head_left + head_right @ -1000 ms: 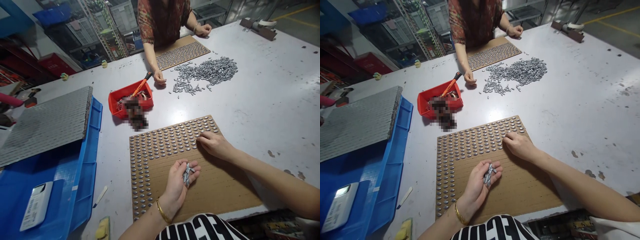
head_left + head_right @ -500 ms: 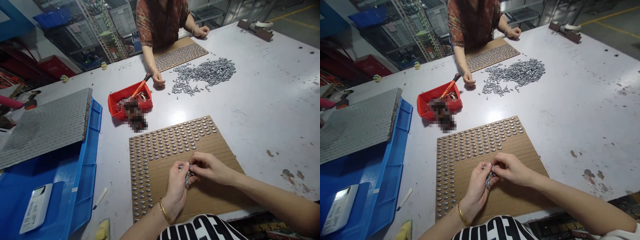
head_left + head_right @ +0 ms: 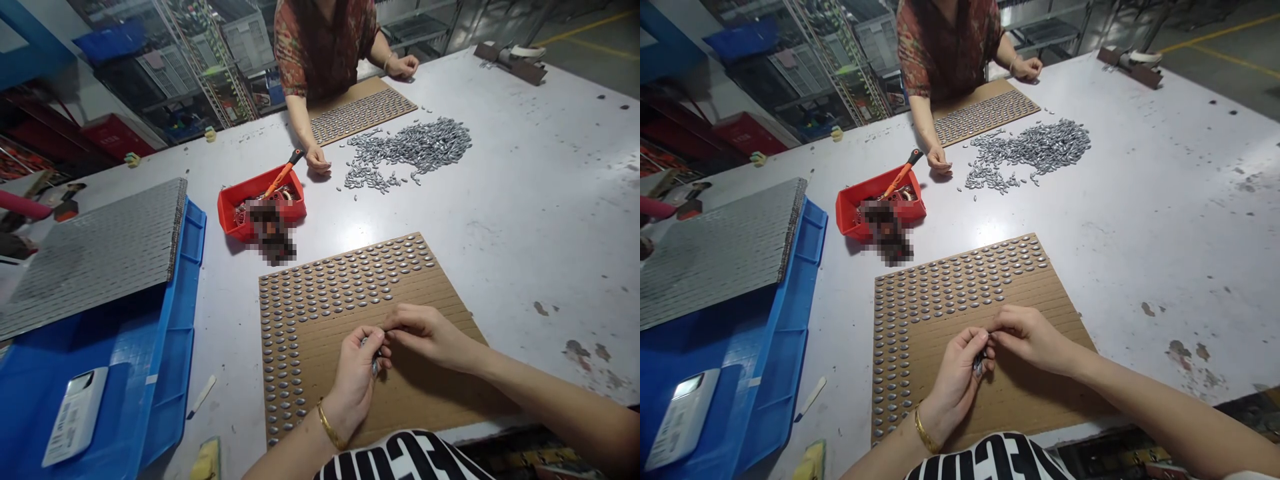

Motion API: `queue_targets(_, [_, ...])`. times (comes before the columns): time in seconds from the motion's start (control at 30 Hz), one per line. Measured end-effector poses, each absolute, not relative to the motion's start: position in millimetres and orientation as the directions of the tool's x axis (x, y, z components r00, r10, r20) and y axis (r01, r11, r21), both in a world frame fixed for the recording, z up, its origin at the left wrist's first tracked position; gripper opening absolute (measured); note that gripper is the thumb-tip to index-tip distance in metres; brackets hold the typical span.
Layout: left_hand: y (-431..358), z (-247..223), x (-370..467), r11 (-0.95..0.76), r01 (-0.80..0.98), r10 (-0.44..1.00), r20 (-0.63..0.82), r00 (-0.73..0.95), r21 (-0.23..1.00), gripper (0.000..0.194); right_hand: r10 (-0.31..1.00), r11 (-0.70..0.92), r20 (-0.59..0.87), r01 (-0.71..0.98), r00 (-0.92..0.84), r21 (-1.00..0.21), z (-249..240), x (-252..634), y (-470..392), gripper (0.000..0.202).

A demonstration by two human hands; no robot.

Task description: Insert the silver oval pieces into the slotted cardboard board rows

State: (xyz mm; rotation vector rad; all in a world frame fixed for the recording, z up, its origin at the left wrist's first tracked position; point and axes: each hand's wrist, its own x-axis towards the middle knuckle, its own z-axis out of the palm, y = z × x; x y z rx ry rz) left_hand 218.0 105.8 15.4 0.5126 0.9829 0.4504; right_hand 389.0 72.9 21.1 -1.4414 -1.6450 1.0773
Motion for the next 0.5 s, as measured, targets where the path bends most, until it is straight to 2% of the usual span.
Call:
queue_targets(0.1, [108,19,218,0.804,-0.147,0.562,-0.657,0.502,0.576,0.021,0.982,0.135,0.050,0.492,-0.182,-0.860,19,390,72,0.019])
queue_targets(0.2, [114,26,216,0.844,-0.230,0.528,-0.678,0.511,0.484,0.022,0.979,0.190,0.116,0.539,-0.168,-0.820,18,395,72,0.021])
queue_targets(0.33, [119,31,209,0.854,-0.331,0.518,-0.721,0.460,0.403,0.030,0.988,0.152,0.130,0.572,-0.078,-0.806,15,409,76,0.020])
queue_targets(0.5, [113,29,208,0.881,-0.262,0.472,-0.759,0.449,0.393,0.019,0.991,0.124,0.128,0.614,-0.038,-0.780,4,425,80,0.018])
